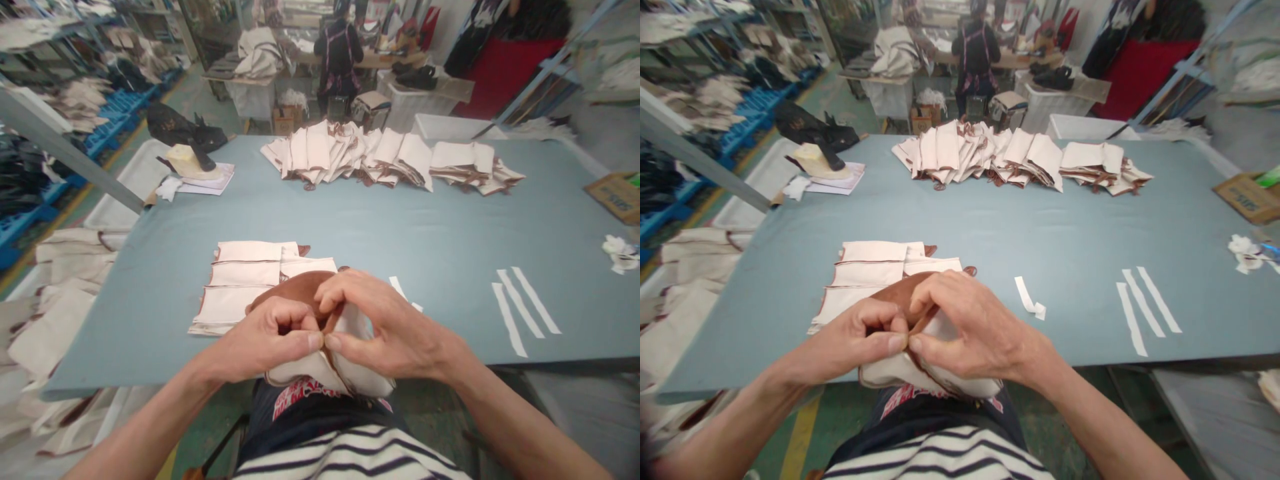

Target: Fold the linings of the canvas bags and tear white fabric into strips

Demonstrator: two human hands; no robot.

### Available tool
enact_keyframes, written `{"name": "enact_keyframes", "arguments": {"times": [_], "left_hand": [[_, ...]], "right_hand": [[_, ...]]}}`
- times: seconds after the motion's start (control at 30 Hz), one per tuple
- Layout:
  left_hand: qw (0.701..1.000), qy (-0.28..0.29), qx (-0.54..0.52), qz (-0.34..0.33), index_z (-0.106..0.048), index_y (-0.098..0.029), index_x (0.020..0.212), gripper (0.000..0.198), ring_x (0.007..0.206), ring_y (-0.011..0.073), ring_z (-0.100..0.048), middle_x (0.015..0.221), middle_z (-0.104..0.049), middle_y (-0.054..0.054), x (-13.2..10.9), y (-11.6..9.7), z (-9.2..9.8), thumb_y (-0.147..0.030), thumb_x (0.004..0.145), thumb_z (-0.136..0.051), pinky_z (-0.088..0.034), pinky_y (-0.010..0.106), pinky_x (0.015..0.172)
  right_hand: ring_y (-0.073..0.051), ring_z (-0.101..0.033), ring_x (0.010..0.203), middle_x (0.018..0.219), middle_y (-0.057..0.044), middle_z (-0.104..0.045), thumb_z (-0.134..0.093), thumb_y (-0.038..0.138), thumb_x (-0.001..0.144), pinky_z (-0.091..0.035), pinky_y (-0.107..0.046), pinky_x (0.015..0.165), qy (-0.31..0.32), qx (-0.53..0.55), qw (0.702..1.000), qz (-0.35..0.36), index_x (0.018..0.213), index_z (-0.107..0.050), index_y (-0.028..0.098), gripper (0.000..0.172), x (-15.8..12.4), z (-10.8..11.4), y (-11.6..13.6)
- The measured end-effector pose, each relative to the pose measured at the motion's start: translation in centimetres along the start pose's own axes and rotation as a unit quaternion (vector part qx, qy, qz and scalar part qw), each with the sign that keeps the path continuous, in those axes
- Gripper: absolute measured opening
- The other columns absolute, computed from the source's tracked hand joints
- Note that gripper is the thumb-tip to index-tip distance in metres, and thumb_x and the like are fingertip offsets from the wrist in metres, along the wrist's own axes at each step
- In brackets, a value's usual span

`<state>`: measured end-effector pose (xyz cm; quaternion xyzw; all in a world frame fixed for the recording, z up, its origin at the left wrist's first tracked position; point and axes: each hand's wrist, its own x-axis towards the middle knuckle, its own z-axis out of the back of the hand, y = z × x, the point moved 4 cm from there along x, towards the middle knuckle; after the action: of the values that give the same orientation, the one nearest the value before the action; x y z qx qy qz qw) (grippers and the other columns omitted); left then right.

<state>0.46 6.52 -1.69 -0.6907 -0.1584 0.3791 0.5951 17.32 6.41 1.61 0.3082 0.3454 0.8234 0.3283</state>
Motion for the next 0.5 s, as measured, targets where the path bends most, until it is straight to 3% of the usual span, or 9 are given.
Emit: {"name": "enact_keyframes", "arguments": {"times": [0.07, 0.17, 0.33, 0.5], "left_hand": [[0.998, -0.05, -0.027, 0.01, -0.054, -0.016, 0.065, 0.04, 0.052, 0.007, -0.031, 0.057, -0.042, -0.006, -0.2, 0.6, 0.5, -0.048, 0.084, -0.068, -0.023, 0.019, 0.047], [0.991, -0.108, -0.078, 0.033, -0.056, -0.016, 0.067, 0.043, 0.052, 0.0076, -0.037, 0.059, -0.048, -0.004, -0.6, 1.5, 0.9, -0.054, 0.08, -0.071, -0.027, 0.018, 0.045], [0.975, -0.152, -0.14, 0.078, -0.055, -0.016, 0.068, 0.049, 0.05, 0.0079, -0.041, 0.059, -0.053, -0.003, -0.9, 2.5, 0.7, -0.06, 0.071, -0.078, -0.03, 0.017, 0.044], [0.972, -0.158, -0.159, 0.074, -0.054, -0.016, 0.069, 0.052, 0.052, 0.0079, -0.042, 0.061, -0.052, -0.004, -0.9, 3.0, 0.4, -0.062, 0.07, -0.079, -0.032, 0.017, 0.045]], "right_hand": [[-0.022, -0.064, 0.1, 0.103, -0.007, -0.07, -0.063, 0.016, 0.085, -0.048, -0.038, 0.089, -0.096, -0.022, 0.995, 0.004, 0.096, -0.058, 0.022, 0.013, -0.5, 0.1, -0.1], [-0.022, -0.065, 0.09, 0.094, -0.005, -0.07, -0.064, 0.02, 0.086, -0.05, -0.037, 0.081, -0.191, -0.063, 0.98, 0.007, 0.096, -0.057, 0.022, 0.012, -1.8, -0.9, 0.0], [-0.019, -0.067, 0.078, 0.087, -0.003, -0.072, -0.068, 0.025, 0.088, -0.051, -0.032, 0.071, -0.19, -0.054, 0.98, 0.002, 0.095, -0.059, 0.022, 0.012, -2.9, -4.7, 0.2], [-0.016, -0.066, 0.073, 0.081, -0.001, -0.07, -0.064, 0.02, 0.093, -0.051, -0.028, 0.068, -0.233, -0.031, 0.97, -0.069, 0.093, -0.06, 0.022, 0.004, -3.1, -6.5, -0.3]]}}
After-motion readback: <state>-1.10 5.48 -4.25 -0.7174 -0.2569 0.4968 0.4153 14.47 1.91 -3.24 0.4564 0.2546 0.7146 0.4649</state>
